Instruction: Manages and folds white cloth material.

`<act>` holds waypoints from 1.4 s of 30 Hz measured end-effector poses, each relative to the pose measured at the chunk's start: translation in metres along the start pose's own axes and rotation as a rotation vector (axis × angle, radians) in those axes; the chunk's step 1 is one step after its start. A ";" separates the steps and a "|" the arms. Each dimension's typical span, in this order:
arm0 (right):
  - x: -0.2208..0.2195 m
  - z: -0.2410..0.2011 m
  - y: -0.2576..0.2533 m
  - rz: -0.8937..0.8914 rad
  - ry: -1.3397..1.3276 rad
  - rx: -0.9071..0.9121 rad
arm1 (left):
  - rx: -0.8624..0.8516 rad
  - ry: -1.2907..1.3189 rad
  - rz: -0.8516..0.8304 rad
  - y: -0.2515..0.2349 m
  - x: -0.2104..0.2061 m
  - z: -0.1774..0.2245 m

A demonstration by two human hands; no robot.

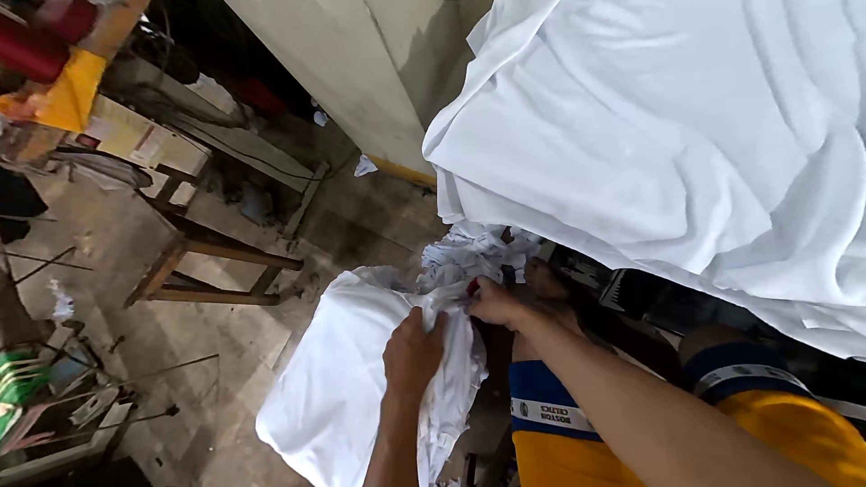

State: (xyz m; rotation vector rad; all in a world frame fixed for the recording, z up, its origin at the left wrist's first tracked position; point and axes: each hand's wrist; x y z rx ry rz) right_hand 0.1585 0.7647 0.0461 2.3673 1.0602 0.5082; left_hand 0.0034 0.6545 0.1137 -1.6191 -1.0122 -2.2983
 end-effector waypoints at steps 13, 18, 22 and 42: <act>-0.052 0.019 -0.003 -0.175 0.566 -0.129 | -0.022 0.161 0.106 -0.003 0.029 -0.009; -0.038 0.029 -0.006 -0.115 0.540 -0.044 | -0.034 0.136 0.046 -0.006 0.010 -0.011; -0.055 0.027 -0.005 -0.233 0.605 -0.058 | -0.021 0.106 0.029 -0.010 0.007 -0.004; -0.018 0.012 -0.004 0.037 0.203 -0.041 | -0.008 0.042 -0.033 0.001 -0.002 -0.005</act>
Point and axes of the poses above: each hand's wrist, its own y-axis away from the middle knuckle, its own x-axis out of the back of the hand, z = x × y, and after that the axes turned 5 degrees about x, right-handed
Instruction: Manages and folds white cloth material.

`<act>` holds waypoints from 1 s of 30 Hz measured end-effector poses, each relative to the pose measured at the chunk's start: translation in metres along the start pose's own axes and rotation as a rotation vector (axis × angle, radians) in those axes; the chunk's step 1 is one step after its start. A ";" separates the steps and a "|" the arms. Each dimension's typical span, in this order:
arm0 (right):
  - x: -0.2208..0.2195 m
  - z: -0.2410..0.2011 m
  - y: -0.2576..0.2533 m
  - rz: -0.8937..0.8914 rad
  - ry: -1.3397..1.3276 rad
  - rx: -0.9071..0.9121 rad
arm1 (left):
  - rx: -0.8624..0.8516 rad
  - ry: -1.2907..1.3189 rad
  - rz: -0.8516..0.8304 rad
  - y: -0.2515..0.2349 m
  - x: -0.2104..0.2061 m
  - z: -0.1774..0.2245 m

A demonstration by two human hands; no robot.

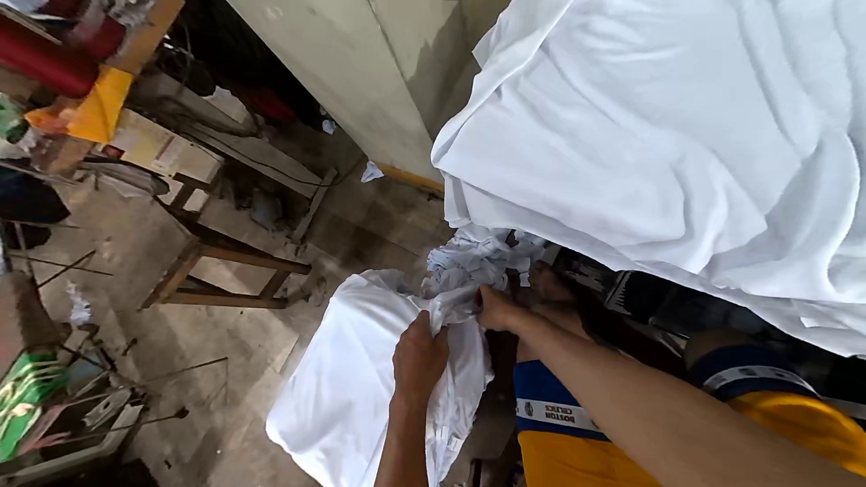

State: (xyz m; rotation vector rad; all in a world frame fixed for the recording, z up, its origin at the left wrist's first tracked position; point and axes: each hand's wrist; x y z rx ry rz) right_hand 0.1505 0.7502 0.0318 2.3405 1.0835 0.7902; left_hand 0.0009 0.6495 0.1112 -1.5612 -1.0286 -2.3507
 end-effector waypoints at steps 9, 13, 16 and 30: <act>-0.012 -0.002 0.003 -0.081 -0.191 0.005 | 0.019 0.129 0.207 -0.002 0.038 -0.003; -0.045 0.002 0.009 -0.207 0.323 -0.031 | 0.005 0.167 0.172 -0.001 0.035 -0.009; -0.031 0.000 0.012 -0.186 0.329 -0.015 | -0.003 0.171 0.148 -0.004 0.028 -0.015; 0.013 -0.036 0.009 -0.059 -0.334 0.026 | 0.023 0.151 0.249 0.004 0.048 -0.012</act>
Point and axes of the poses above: each hand's wrist, its own y-axis away from the middle knuckle, its own x-axis out of the back of the hand, z = x × y, and after that the axes turned 5 degrees about x, right-handed
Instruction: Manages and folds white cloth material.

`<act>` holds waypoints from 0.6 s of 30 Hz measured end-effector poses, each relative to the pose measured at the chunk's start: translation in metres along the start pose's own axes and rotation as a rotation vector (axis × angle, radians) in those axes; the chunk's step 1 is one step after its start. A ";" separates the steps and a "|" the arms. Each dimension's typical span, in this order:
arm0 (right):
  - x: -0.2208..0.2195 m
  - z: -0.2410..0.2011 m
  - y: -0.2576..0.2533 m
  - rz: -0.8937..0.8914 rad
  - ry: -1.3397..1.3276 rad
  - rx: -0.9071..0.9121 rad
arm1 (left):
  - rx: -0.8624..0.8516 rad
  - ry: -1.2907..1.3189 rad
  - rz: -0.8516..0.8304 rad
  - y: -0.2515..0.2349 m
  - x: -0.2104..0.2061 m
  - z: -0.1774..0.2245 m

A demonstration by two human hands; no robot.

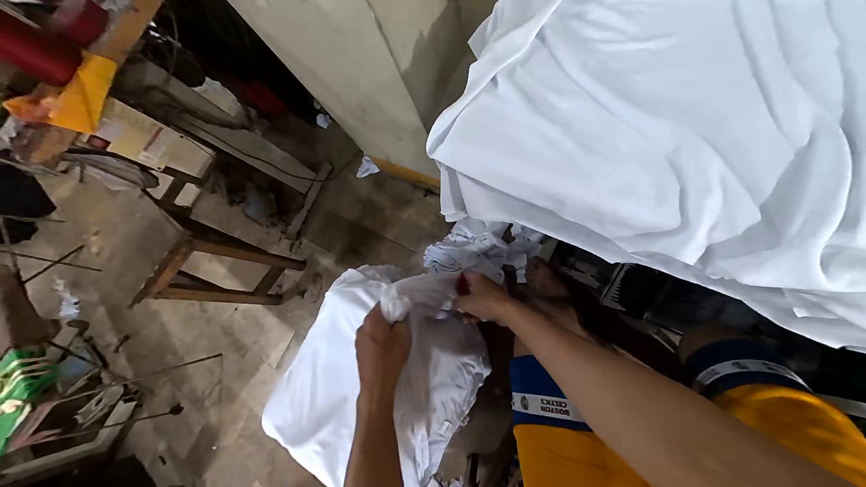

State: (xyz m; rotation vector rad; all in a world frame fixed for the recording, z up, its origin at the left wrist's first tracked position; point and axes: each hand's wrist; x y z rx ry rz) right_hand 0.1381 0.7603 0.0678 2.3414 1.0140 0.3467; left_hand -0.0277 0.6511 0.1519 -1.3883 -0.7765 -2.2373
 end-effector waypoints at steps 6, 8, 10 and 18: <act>-0.045 0.053 -0.019 -0.152 0.618 -0.257 | 0.005 0.146 -0.024 0.002 0.013 -0.009; -0.051 0.062 -0.028 -0.171 0.661 -0.221 | 0.011 0.159 -0.035 0.001 0.004 -0.013; -0.046 0.060 -0.030 -0.150 0.663 -0.226 | 0.015 0.140 -0.046 -0.002 -0.001 -0.014; -0.045 0.062 -0.029 -0.200 0.732 -0.175 | 0.012 0.041 -0.112 0.000 -0.007 -0.003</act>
Point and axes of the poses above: each hand's wrist, its own y-axis away from the middle knuckle, its own x-axis out of the back of the hand, z = x × y, and after that the axes turned 5 degrees about x, right-handed
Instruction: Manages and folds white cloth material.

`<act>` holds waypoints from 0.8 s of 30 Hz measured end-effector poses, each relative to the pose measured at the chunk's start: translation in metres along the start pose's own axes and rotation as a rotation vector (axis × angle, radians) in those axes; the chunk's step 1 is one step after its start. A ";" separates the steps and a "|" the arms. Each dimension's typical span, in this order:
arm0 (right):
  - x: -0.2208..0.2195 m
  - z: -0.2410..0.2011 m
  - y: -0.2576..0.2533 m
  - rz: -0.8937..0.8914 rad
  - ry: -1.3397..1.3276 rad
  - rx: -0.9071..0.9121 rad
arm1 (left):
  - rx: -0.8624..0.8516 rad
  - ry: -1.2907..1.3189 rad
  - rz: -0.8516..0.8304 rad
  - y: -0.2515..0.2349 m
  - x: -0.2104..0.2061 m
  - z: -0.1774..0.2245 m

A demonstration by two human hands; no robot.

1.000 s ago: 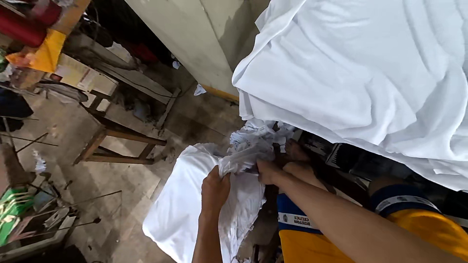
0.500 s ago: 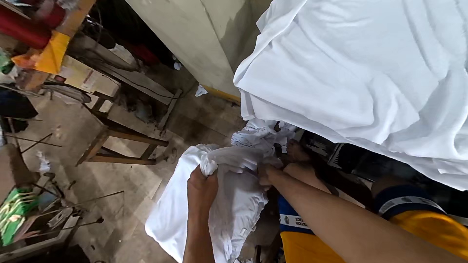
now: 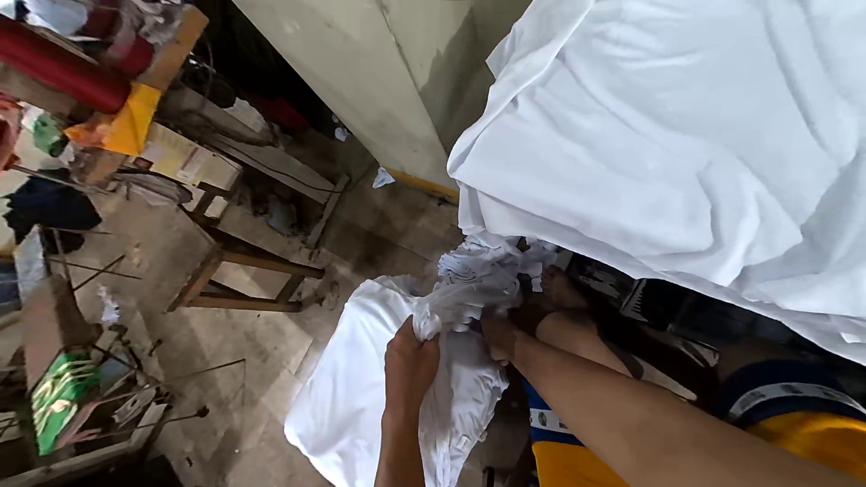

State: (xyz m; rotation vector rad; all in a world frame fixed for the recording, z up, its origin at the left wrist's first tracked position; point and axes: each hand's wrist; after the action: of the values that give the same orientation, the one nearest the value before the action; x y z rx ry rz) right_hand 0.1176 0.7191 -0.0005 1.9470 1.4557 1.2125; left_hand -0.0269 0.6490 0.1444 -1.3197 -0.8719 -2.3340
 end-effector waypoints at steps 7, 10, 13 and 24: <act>0.011 0.012 -0.001 0.121 -0.056 -0.069 | 0.016 0.006 0.017 0.004 -0.007 -0.002; 0.044 0.016 0.013 0.226 -0.357 -0.028 | 0.030 -0.079 -0.029 0.005 -0.017 -0.001; 0.083 -0.002 0.050 0.155 -1.008 0.208 | 0.045 -0.292 -0.146 0.009 -0.045 0.016; 0.009 -0.008 0.011 0.002 -0.099 0.010 | -0.007 0.062 0.113 -0.007 -0.005 -0.005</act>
State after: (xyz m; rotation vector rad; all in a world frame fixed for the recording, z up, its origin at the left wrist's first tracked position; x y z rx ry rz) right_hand 0.1177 0.7221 0.0153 1.9863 1.4130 1.0953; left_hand -0.0314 0.6506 0.1353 -1.2582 -0.7511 -2.2797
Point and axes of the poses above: each hand's wrist, its own y-axis away from the middle knuckle, its own x-axis out of the back of the hand, z = x × y, and after that the axes turned 5 degrees about x, right-handed
